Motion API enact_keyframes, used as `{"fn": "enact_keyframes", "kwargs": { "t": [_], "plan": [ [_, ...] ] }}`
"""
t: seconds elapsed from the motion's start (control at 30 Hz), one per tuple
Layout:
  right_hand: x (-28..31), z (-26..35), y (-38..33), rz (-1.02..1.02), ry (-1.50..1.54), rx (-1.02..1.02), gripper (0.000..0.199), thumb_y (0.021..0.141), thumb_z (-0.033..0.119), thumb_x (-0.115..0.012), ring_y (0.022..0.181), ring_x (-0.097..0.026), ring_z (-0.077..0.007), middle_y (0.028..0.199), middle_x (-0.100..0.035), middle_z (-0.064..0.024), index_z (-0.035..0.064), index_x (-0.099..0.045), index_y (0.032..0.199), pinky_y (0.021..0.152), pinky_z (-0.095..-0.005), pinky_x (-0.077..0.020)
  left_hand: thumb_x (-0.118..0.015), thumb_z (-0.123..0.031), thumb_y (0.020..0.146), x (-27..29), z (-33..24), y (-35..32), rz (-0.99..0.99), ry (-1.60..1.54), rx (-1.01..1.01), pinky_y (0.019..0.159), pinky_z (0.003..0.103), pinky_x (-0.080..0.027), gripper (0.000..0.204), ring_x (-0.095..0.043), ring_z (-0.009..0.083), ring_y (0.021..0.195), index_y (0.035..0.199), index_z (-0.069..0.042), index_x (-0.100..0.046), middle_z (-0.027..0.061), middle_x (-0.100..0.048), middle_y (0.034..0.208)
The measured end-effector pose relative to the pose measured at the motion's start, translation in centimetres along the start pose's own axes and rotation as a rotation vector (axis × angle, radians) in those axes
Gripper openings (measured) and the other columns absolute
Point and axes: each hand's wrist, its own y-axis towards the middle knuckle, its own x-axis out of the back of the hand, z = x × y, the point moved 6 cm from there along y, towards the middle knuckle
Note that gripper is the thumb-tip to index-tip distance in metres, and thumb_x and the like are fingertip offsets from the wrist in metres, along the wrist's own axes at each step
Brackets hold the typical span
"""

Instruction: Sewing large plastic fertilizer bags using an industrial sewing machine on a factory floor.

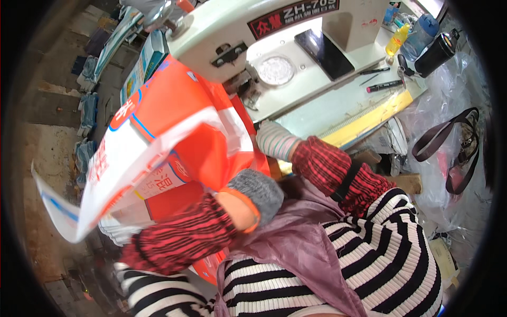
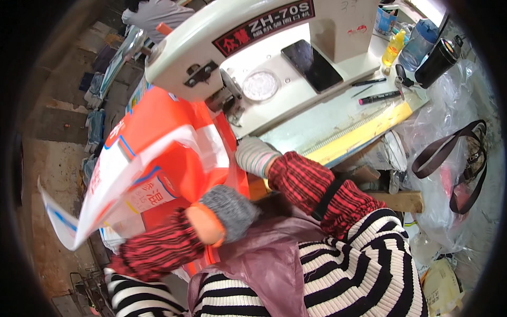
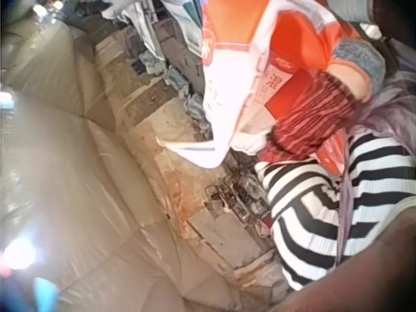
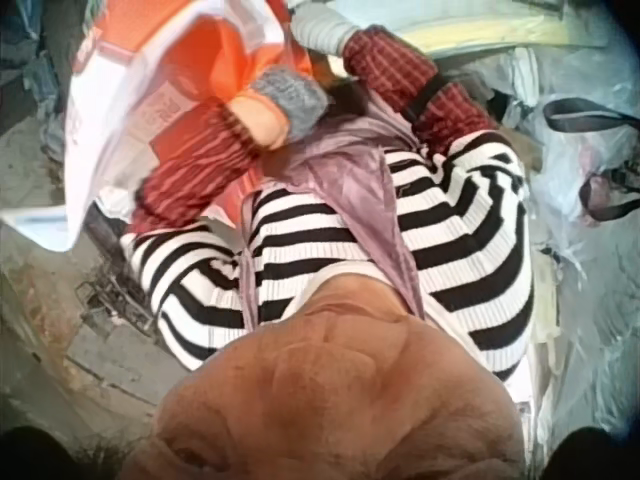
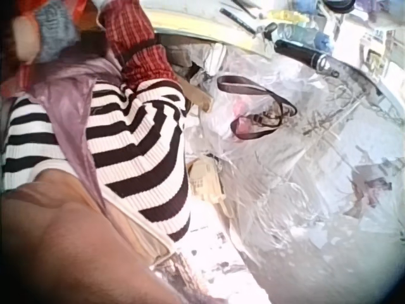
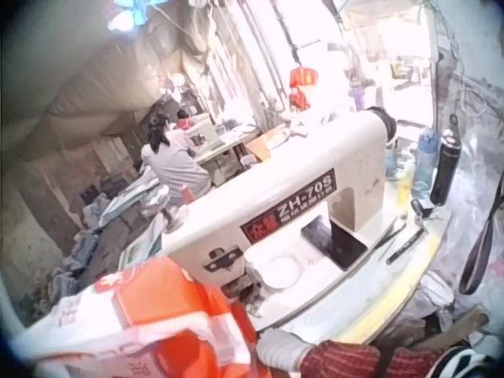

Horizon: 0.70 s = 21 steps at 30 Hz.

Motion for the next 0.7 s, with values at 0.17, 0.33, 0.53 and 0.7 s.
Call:
{"fn": "enact_keyframes", "kwargs": {
  "t": [0.17, 0.33, 0.53, 0.7],
  "plan": [
    [-7.2, -4.1, 2.1, 0.016, 0.516, -0.323, 0.044, 0.08, 0.043, -0.05, 0.081, -0.063, -0.0303, 0.079, -0.064, -0.0202, 0.0031, -0.068, 0.085, 0.075, -0.0408, -0.0476, -0.055, -0.02, 0.073, -1.7, 7.5, 4.2, -0.223, 0.074, 0.429, 0.06, 0.044, -0.048, 0.022, -0.063, 0.031, 0.07, 0.089, -0.008, -0.064, 0.0157, -0.064, 0.075],
    [-2.5, -2.8, -0.5, 0.221, 1.305, -0.731, 0.043, 0.076, 0.042, -0.063, 0.057, -0.057, -0.0098, 0.064, -0.063, -0.0061, 0.0023, -0.059, 0.092, 0.056, -0.0249, -0.0459, -0.055, -0.021, 0.074, -2.5, 18.0, 2.1, -0.726, -0.124, 0.681, 0.062, 0.043, -0.048, 0.018, -0.062, 0.0314, 0.071, 0.086, -0.009, -0.062, 0.0158, -0.063, 0.075],
    [1.5, -1.6, -0.4, -0.333, 1.17, -0.427, 0.029, 0.077, 0.025, -0.066, 0.063, -0.054, -0.0089, 0.075, -0.062, -0.0026, 0.0035, -0.057, 0.095, 0.06, -0.0259, -0.0466, -0.049, -0.017, 0.074, -3.5, 21.4, 4.0, -0.845, -0.184, 0.88, 0.064, 0.042, -0.049, 0.018, -0.064, 0.0288, 0.073, 0.083, -0.01, -0.064, 0.0115, -0.065, 0.076],
    [7.3, 2.2, 4.4, -0.519, 1.177, -0.242, 0.055, 0.075, 0.019, -0.069, 0.082, -0.056, -0.0127, 0.102, -0.059, -0.009, -0.0004, -0.046, 0.121, 0.07, -0.0256, -0.0478, -0.049, -0.019, 0.078, -7.2, 18.7, 4.8, -1.252, -0.791, 0.555, 0.074, 0.039, -0.046, 0.028, -0.059, 0.0298, 0.09, 0.1, -0.006, -0.061, 0.0186, -0.061, 0.098]
  ]
}}
